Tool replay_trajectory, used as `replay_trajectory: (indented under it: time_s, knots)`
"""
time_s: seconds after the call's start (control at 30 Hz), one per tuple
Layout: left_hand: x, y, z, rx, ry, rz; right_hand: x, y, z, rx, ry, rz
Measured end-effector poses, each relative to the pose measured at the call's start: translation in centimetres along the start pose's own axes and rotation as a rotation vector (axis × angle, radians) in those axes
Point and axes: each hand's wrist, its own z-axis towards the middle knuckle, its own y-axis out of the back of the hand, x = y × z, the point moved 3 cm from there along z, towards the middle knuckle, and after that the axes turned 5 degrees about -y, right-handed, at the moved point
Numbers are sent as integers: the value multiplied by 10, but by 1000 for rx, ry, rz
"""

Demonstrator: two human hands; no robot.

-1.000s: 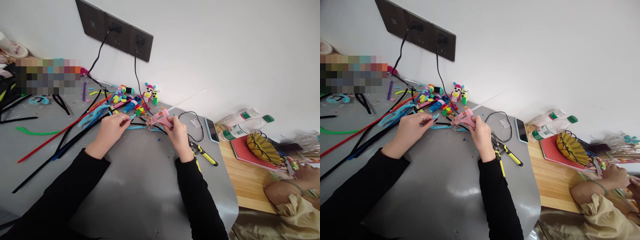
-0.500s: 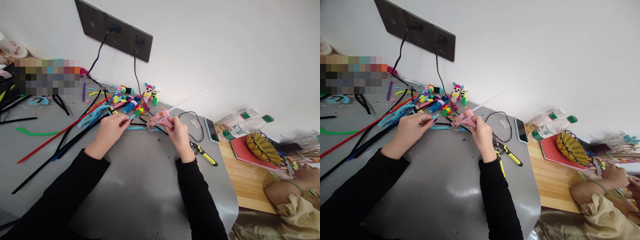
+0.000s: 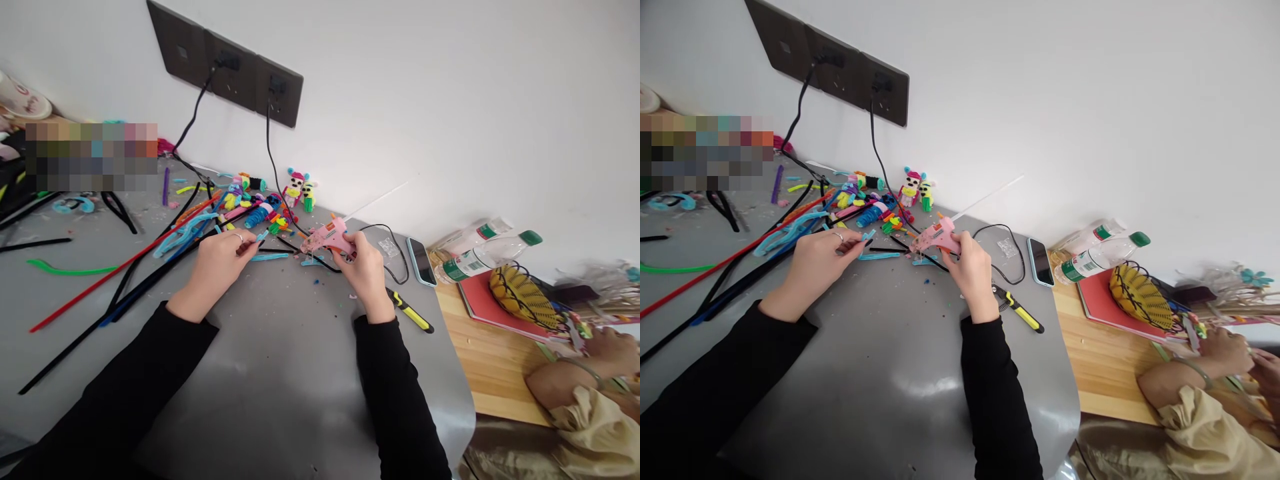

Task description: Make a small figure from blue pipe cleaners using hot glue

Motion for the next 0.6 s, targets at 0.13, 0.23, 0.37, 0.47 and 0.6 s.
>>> replay_trajectory:
  time_s: [0.13,0.23,0.37,0.47,0.6]
  knots:
    - [0,0,1,-9,21,-8,-10,5,5,-141,-234,7]
    - [-3,1,1,-15,35,-22,-19,3,7,-203,-368,-19]
    - [-7,2,2,-15,77,-79,-29,-5,10,-171,-432,-69]
    - [-10,3,2,-20,132,-134,-35,-11,11,-158,-436,-102]
    - [-13,3,2,-18,212,-203,-42,-21,13,-119,-400,-164]
